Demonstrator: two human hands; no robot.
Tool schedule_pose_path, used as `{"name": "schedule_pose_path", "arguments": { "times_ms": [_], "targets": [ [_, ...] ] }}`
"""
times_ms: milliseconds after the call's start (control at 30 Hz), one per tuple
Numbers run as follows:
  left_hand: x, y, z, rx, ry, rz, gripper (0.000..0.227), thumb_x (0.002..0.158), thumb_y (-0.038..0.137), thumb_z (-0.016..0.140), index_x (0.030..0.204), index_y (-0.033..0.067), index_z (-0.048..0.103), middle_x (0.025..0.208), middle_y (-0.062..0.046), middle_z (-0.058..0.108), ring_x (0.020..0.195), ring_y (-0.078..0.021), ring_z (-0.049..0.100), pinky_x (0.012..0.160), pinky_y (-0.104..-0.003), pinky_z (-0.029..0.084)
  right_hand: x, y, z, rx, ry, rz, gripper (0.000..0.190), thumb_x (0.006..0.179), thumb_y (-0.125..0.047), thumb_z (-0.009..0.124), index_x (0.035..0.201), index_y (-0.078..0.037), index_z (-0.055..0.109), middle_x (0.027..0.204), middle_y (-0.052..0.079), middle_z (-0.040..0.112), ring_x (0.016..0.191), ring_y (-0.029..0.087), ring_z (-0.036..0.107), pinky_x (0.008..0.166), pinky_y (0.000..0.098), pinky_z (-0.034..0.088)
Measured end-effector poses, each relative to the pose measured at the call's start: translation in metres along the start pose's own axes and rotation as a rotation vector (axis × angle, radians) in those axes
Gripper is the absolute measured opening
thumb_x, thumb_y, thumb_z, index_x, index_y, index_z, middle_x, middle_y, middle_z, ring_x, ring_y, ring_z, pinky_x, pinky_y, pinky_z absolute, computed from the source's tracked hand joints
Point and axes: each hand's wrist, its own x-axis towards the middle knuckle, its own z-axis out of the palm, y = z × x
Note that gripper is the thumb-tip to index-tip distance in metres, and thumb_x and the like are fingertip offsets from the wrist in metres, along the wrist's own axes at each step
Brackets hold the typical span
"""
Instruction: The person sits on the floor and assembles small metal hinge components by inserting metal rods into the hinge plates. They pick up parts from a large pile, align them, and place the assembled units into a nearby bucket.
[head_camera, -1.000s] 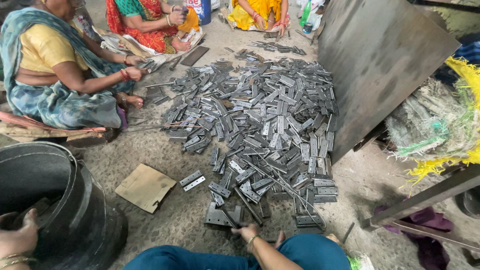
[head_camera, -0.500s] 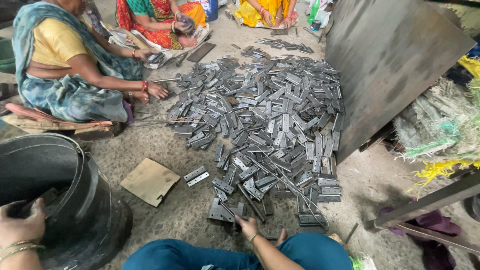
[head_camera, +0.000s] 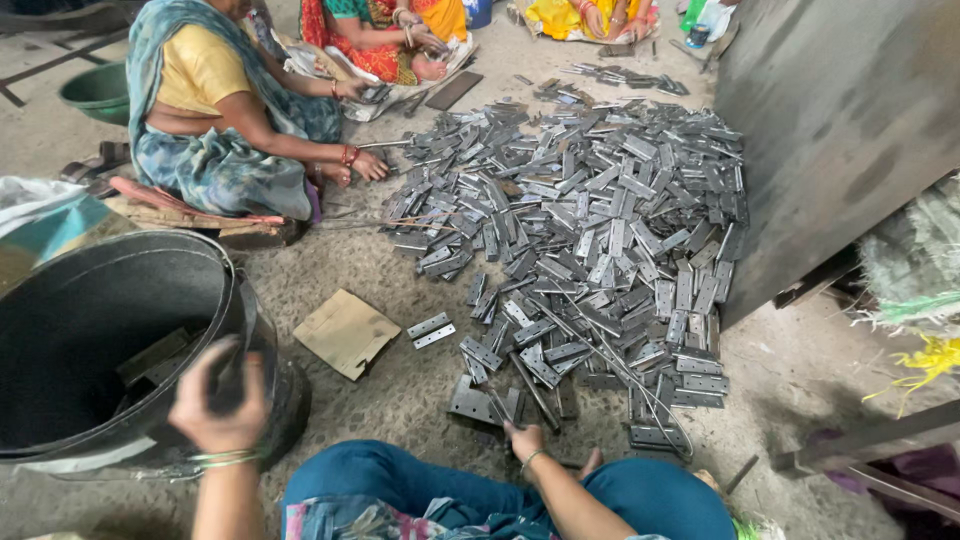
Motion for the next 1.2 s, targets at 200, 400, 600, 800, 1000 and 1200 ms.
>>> {"name": "schedule_pose_path", "arguments": {
  "times_ms": [200,400,600,800,1000,1200],
  "targets": [
    [-0.128,0.057,0.121,-0.279,-0.692,-0.321,0.052,0.075,0.025,0.088,0.122,0.0103,0.072,0.113,-0.014,0.078,0.103,-0.0258,0.076,0.089,-0.035,0.059,0.009,-0.008,-0.002,0.401,-0.241,0.148,0.04,0.086,-0.033,0.081,0.102,0.003,0.079,0.088,0.01,0.074,0.074,0.019,0.063,0.067,0.0372,0.05],
    [-0.24,0.04,0.195,-0.718,-0.97,-0.84,0.073,0.071,0.021,0.094,0.133,-0.0008,0.062,0.12,-0.013,0.075,0.109,-0.0193,0.072,0.096,-0.035,0.058,-0.013,0.012,-0.008,0.677,-0.444,0.102,0.023,0.094,-0.017,0.074,0.108,0.0,0.074,0.091,0.006,0.072,0.076,0.017,0.068,0.07,0.0341,0.054],
    [-0.268,0.032,0.209,-0.94,-0.862,-1.172,0.053,0.071,0.007,0.092,0.117,-0.006,0.069,0.11,-0.013,0.076,0.098,-0.0202,0.072,0.087,-0.036,0.061,-0.018,0.021,-0.004,0.34,-0.432,-0.241,0.025,0.096,-0.014,0.074,0.114,0.002,0.075,0.099,0.002,0.074,0.085,0.008,0.064,0.076,0.0262,0.053],
    [-0.286,0.012,0.202,-0.984,-0.744,-1.217,0.036,0.07,-0.002,0.088,0.102,-0.0033,0.073,0.102,-0.008,0.078,0.09,-0.0164,0.074,0.082,-0.03,0.062,-0.014,0.024,0.005,0.084,-0.402,-0.52,0.028,0.101,-0.021,0.067,0.114,0.003,0.073,0.097,0.001,0.075,0.087,0.006,0.063,0.076,0.0249,0.053],
    [-0.286,0.016,0.205,-0.943,-0.775,-1.286,0.025,0.075,-0.007,0.085,0.096,-0.0059,0.072,0.091,-0.01,0.074,0.079,-0.0189,0.07,0.072,-0.032,0.06,-0.025,0.001,0.001,0.442,-0.368,0.043,0.022,0.1,-0.024,0.06,0.108,-0.005,0.069,0.081,0.006,0.069,0.063,0.016,0.06,0.056,0.0322,0.05],
    [-0.256,0.033,0.196,-1.072,-0.814,-1.289,0.029,0.072,-0.01,0.082,0.098,-0.0029,0.074,0.095,-0.008,0.077,0.083,-0.0181,0.073,0.078,-0.032,0.061,-0.02,0.0,-0.005,0.721,-0.358,0.243,0.016,0.104,-0.024,0.07,0.106,-0.009,0.066,0.071,-0.004,0.057,0.056,0.01,0.05,0.05,0.0286,0.044]
  ]
}}
